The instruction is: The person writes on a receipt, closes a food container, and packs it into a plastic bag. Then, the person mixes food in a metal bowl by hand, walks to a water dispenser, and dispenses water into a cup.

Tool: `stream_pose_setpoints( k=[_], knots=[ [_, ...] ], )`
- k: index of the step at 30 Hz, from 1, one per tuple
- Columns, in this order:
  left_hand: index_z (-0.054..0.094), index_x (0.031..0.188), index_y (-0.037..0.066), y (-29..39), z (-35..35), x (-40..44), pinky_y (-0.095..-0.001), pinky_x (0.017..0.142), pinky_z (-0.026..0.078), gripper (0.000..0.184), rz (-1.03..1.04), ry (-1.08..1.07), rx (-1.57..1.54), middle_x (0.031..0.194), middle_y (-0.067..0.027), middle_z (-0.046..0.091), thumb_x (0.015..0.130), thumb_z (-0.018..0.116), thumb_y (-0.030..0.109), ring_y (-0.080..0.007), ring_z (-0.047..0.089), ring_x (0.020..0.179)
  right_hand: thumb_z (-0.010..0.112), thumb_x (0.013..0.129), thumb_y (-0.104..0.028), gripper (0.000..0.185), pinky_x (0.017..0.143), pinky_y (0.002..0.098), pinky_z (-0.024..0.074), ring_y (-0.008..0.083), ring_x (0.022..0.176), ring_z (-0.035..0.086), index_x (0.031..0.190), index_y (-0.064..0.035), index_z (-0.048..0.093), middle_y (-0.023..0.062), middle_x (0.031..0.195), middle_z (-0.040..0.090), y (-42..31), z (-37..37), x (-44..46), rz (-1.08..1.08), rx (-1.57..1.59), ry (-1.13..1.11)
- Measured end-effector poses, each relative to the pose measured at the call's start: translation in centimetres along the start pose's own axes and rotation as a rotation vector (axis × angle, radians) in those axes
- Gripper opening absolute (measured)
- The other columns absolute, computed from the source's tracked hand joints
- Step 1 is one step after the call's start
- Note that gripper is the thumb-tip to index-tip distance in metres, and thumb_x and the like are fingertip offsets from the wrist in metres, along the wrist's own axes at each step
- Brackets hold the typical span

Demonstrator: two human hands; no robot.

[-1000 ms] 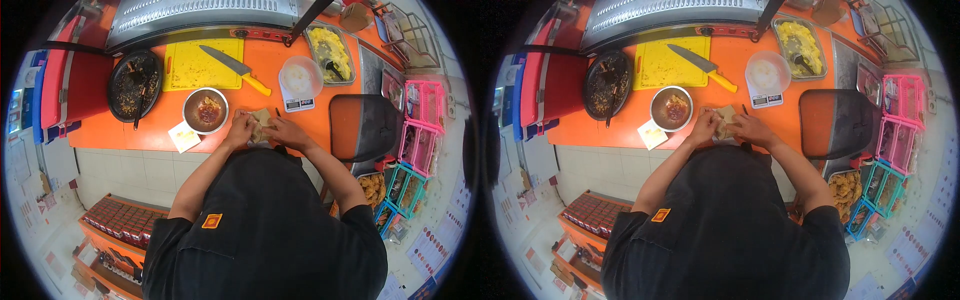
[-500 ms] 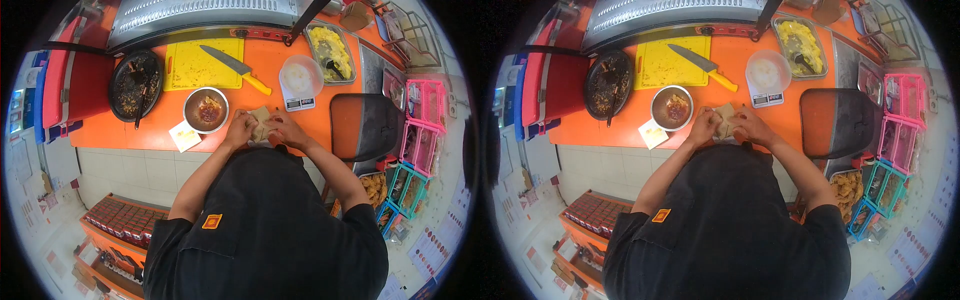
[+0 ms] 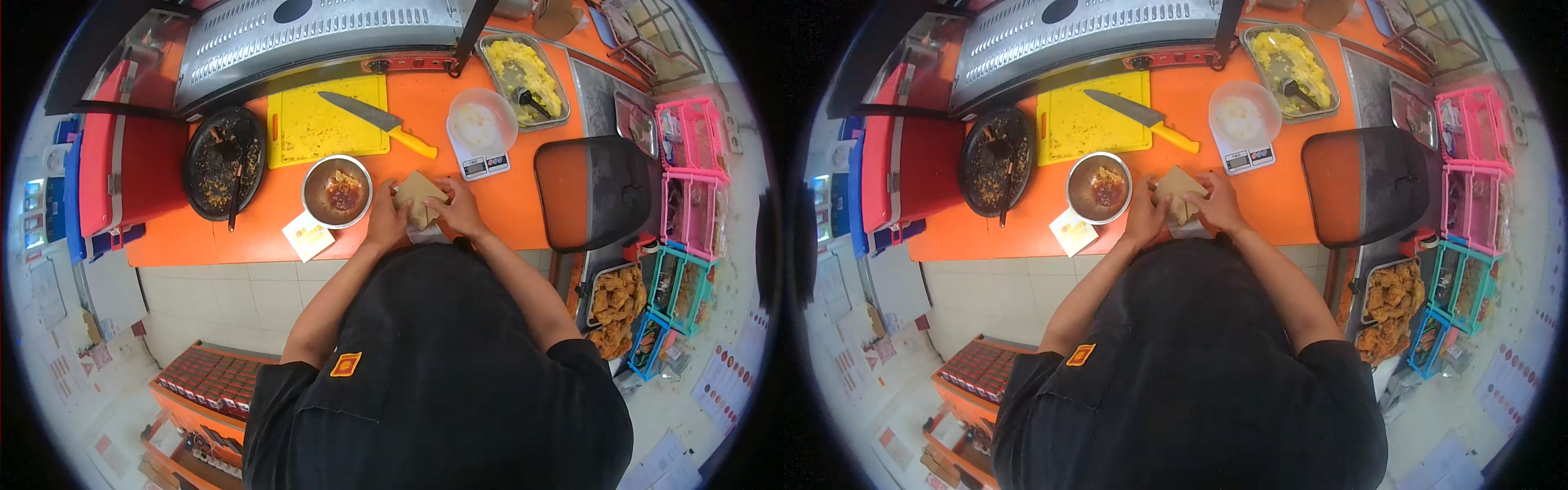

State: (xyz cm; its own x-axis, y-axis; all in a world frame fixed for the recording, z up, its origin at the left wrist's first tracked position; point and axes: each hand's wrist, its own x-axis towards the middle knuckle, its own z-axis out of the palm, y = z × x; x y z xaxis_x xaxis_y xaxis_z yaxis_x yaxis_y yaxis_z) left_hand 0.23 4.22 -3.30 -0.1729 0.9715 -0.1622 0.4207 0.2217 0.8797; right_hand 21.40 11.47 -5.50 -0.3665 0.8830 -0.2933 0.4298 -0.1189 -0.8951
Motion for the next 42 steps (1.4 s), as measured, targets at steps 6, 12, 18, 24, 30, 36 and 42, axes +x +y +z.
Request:
stream_pose_setpoints(
  k=[6, 12, 18, 24, 30, 36, 42],
  knots=[
    [0.056, 0.132, -0.002, 1.1, -7.1, -6.7, -0.0449, 0.094, 0.051, 0.049, 0.103, 0.088, 0.132, 0.118, -0.0212, 0.061, 0.093, 0.08, 0.014, -0.0367, 0.062, 0.11, 0.087, 0.089, -0.033, 0.06, 0.093, 0.0415, 0.0565, 0.0318, 0.109, 0.07, 0.132, -0.0008, 0.06, 0.019, 0.125, 0.068, 0.4, -1.8, -5.1, 0.062, -0.082, 0.257],
    [0.045, 0.141, 0.004, -3.6, -13.3, -10.3, -0.0602, 0.118, 0.035, 0.092, 0.044, 0.265, 0.623, 0.149, -0.0272, 0.041, 0.073, 0.097, 0.034, -0.0471, 0.038, 0.143, 0.079, 0.092, -0.039, 0.056, 0.093, 0.0497, 0.0556, 0.0356, 0.111, 0.072, 0.133, -0.0078, 0.055, 0.019, 0.121, 0.072, -1.3, -0.2, -7.9, 0.262, -0.315, -0.07],
    [0.037, 0.147, 0.007, -7.6, -14.6, -9.3, -0.0625, 0.121, 0.026, 0.108, -0.015, 0.151, 0.801, 0.155, -0.0239, 0.039, 0.065, 0.1, 0.04, -0.0453, 0.035, 0.148, 0.076, 0.095, -0.032, 0.05, 0.094, 0.0517, 0.0557, 0.0387, 0.109, 0.073, 0.136, -0.012, 0.055, 0.017, 0.113, 0.076, -0.2, 1.2, -6.4, 0.309, -0.436, 0.04],
    [0.039, 0.142, 0.008, -8.2, -15.4, -10.8, -0.0591, 0.109, 0.034, 0.102, 0.016, 0.149, 0.745, 0.146, -0.0185, 0.047, 0.065, 0.101, 0.034, -0.0394, 0.043, 0.138, 0.073, 0.097, -0.023, 0.035, 0.094, 0.0527, 0.054, 0.0396, 0.109, 0.07, 0.127, -0.0079, 0.062, 0.0179, 0.114, 0.073, -0.5, 1.3, -8.1, 0.225, -0.44, 0.194],
    [0.043, 0.137, 0.009, -1.9, -14.1, -13.6, -0.0577, 0.105, 0.037, 0.098, 0.18, 0.259, 0.594, 0.142, -0.0195, 0.05, 0.063, 0.103, 0.03, -0.0409, 0.045, 0.134, 0.073, 0.095, -0.017, 0.035, 0.098, 0.0526, 0.0487, 0.0407, 0.115, 0.062, 0.125, -0.0038, 0.064, 0.0186, 0.12, 0.066, 0.8, 2.6, -12.2, -0.202, -0.495, 0.503],
    [0.052, 0.139, 0.016, 7.8, -7.6, -4.9, -0.0626, 0.114, 0.034, 0.089, 0.545, -0.148, 0.542, 0.154, -0.019, 0.047, 0.064, 0.099, 0.026, -0.0467, 0.042, 0.145, 0.073, 0.092, -0.012, 0.038, 0.103, 0.0511, 0.0467, 0.0409, 0.117, 0.06, 0.127, -0.0036, 0.064, 0.02, 0.124, 0.063, 2.3, 2.4, -17.7, -0.217, -0.505, 0.599],
    [0.055, 0.141, 0.013, 7.8, -1.8, 2.9, -0.0607, 0.113, 0.036, 0.087, 0.757, -0.36, 0.753, 0.155, -0.017, 0.049, 0.066, 0.097, 0.028, -0.0418, 0.044, 0.147, 0.072, 0.093, -0.011, 0.035, 0.103, 0.0508, 0.0471, 0.0414, 0.118, 0.059, 0.126, -0.0029, 0.064, 0.0203, 0.126, 0.062, 3.5, 0.5, -24.8, -0.058, -0.473, 0.811]
  ],
)
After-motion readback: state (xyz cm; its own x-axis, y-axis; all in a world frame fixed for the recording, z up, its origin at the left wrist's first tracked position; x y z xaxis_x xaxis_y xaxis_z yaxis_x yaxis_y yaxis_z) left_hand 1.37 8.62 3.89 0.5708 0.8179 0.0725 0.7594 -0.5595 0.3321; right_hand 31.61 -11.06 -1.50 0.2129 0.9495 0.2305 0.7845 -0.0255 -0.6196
